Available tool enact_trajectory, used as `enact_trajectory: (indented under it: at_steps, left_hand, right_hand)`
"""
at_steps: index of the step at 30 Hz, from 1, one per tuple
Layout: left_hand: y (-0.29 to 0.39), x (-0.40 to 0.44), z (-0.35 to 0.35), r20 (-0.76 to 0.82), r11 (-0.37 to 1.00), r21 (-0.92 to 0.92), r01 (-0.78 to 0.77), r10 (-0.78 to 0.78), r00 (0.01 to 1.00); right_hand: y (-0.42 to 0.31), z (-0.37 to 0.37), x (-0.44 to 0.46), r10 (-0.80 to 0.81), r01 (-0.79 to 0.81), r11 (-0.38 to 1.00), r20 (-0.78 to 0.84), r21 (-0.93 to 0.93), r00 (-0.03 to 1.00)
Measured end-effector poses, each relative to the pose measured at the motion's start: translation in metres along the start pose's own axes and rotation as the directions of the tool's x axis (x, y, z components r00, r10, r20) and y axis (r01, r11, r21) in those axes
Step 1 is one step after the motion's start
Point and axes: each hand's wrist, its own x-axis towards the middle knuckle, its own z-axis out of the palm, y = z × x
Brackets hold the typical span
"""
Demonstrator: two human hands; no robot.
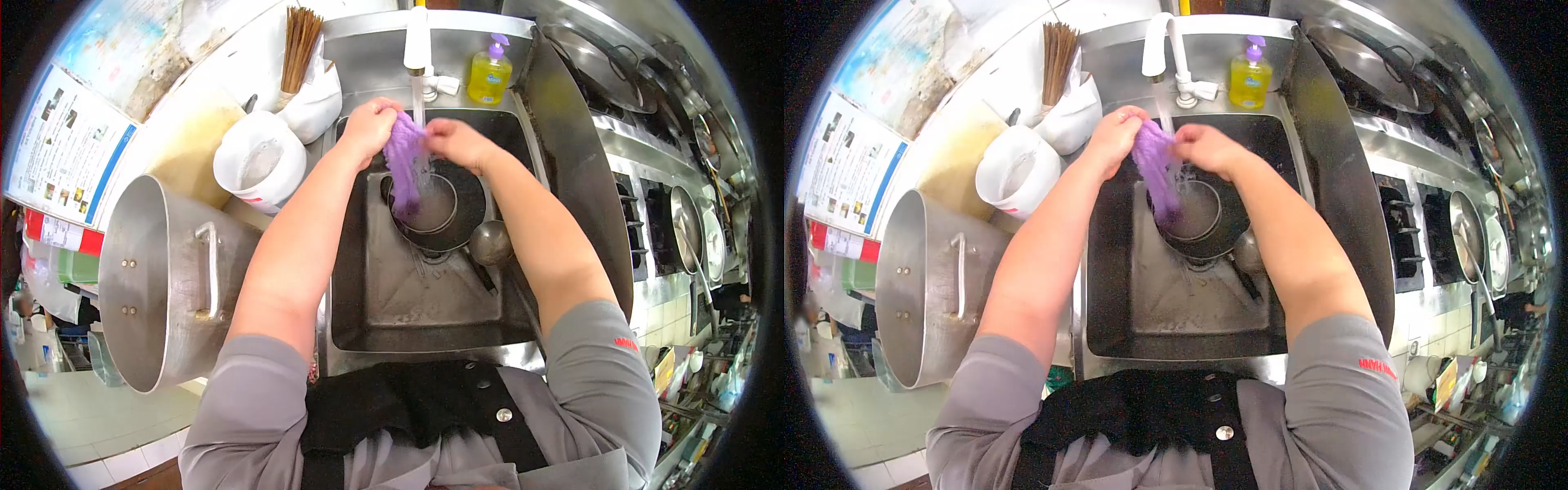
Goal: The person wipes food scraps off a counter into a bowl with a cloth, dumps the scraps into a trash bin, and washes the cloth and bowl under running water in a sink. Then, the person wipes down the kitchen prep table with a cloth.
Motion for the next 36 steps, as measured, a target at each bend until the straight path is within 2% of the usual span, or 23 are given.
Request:
enact_trajectory:
  at_steps: [3, 4, 5, 7, 8, 9, 11, 12, 13, 16, 19, 21, 23, 24, 26, 28, 29, 30, 32, 33, 34, 35, 36]
  left_hand:
    - [0.004, -0.013, 0.000, 0.147, 0.999, -0.042, 0.034, -0.028, 0.989]
    - [0.001, -0.017, 0.004, 0.291, 0.995, -0.067, 0.073, -0.051, 0.955]
    - [0.001, -0.016, 0.006, 0.271, 0.996, -0.014, 0.091, -0.084, 0.959]
    - [0.020, -0.018, 0.008, 0.224, 0.988, 0.086, 0.126, -0.143, 0.964]
    - [0.027, -0.021, 0.008, 0.188, 0.990, -0.047, 0.130, -0.119, 0.975]
    - [0.024, -0.018, 0.008, 0.168, 0.995, -0.065, 0.081, -0.069, 0.983]
    - [0.014, -0.006, 0.003, 0.128, 0.996, -0.093, -0.017, 0.029, 0.991]
    - [0.013, 0.000, 0.000, 0.089, 0.989, -0.142, -0.032, 0.045, 0.995]
    - [0.012, 0.004, -0.003, 0.049, 0.981, -0.190, -0.047, 0.057, 0.997]
    - [0.010, -0.001, -0.014, -0.054, 0.962, -0.271, -0.033, 0.018, 0.998]
    - [0.002, -0.004, -0.023, -0.182, 0.966, -0.257, 0.036, -0.084, 0.980]
    - [-0.005, -0.006, -0.029, -0.195, 0.957, -0.271, 0.101, -0.157, 0.968]
    - [-0.016, -0.002, -0.035, -0.197, 0.960, -0.266, 0.092, -0.147, 0.969]
    - [-0.020, 0.000, -0.036, -0.199, 0.960, -0.265, 0.088, -0.144, 0.970]
    - [-0.014, -0.009, -0.024, -0.011, 1.000, -0.020, 0.011, -0.011, 1.000]
    - [0.003, -0.025, -0.004, 0.154, 0.946, 0.288, -0.146, 0.105, 0.982]
    - [0.011, -0.032, 0.007, 0.222, 0.854, 0.459, -0.245, 0.157, 0.962]
    - [0.014, -0.026, 0.016, 0.112, 0.838, 0.518, -0.173, 0.134, 0.985]
    - [0.016, -0.012, 0.018, 0.020, 0.999, 0.034, -0.011, 0.010, 1.000]
    - [0.018, -0.005, 0.018, -0.001, 0.973, -0.223, 0.062, -0.064, 0.998]
    - [0.023, -0.002, 0.015, -0.014, 0.939, -0.342, 0.033, -0.041, 0.999]
    - [0.028, 0.001, 0.012, 0.015, 0.883, -0.469, 0.040, -0.038, 0.999]
    - [0.031, 0.006, 0.009, 0.044, 0.810, -0.584, 0.052, -0.032, 0.998]
  right_hand:
    - [-0.013, 0.000, 0.003, -0.038, 0.057, 0.985, -0.120, 0.160, 0.992]
    - [-0.020, 0.003, 0.004, -0.047, 0.075, 0.980, -0.152, 0.185, 0.987]
    - [-0.028, 0.005, 0.006, -0.058, 0.096, 0.974, -0.184, 0.206, 0.981]
    - [-0.034, 0.012, 0.001, 0.020, 0.053, 0.908, -0.169, 0.416, 0.985]
    - [-0.036, 0.014, -0.001, 0.039, 0.037, 0.862, -0.140, 0.505, 0.989]
    - [-0.036, 0.016, -0.004, 0.056, 0.019, 0.807, -0.110, 0.590, 0.992]
    - [-0.020, 0.022, -0.013, 0.075, -0.073, 0.945, 0.004, 0.319, 0.997]
    - [-0.011, 0.020, -0.011, 0.133, -0.138, 0.989, 0.082, 0.057, 0.988]
    - [0.000, 0.018, -0.009, 0.208, -0.176, 0.962, 0.142, -0.211, 0.968]
    - [0.037, 0.005, 0.001, -0.003, 0.028, 0.809, 0.045, -0.588, 0.999]
    - [0.016, -0.014, 0.005, -0.032, 0.033, 0.814, 0.011, -0.579, 0.999]
    - [-0.013, -0.014, -0.002, -0.177, 0.110, 0.744, -0.035, -0.660, 0.984]
    - [-0.037, -0.020, -0.004, -0.221, 0.094, 0.599, -0.052, -0.796, 0.974]
    - [-0.047, -0.022, -0.002, -0.194, 0.069, 0.682, -0.090, -0.728, 0.977]
    - [-0.060, -0.024, 0.002, -0.125, 0.015, 0.823, -0.156, -0.568, 0.980]
    - [-0.070, -0.009, 0.004, -0.231, 0.155, 0.904, -0.149, -0.398, 0.962]
    - [-0.073, -0.003, 0.006, -0.282, 0.226, 0.924, -0.151, -0.307, 0.947]
    - [-0.071, -0.001, 0.009, -0.203, 0.174, 0.958, -0.111, -0.226, 0.973]
    - [-0.053, 0.000, 0.007, -0.282, 0.258, 0.953, -0.153, -0.160, 0.947]
    - [-0.046, 0.000, 0.002, -0.321, 0.301, 0.945, -0.175, -0.129, 0.931]
    - [-0.045, 0.006, -0.011, -0.173, 0.174, 0.984, 0.029, -0.041, 0.984]
    - [-0.034, 0.011, -0.016, -0.055, 0.032, 0.917, -0.046, -0.398, 0.997]
    - [-0.007, 0.016, -0.010, -0.107, 0.070, 0.876, -0.052, -0.477, 0.993]
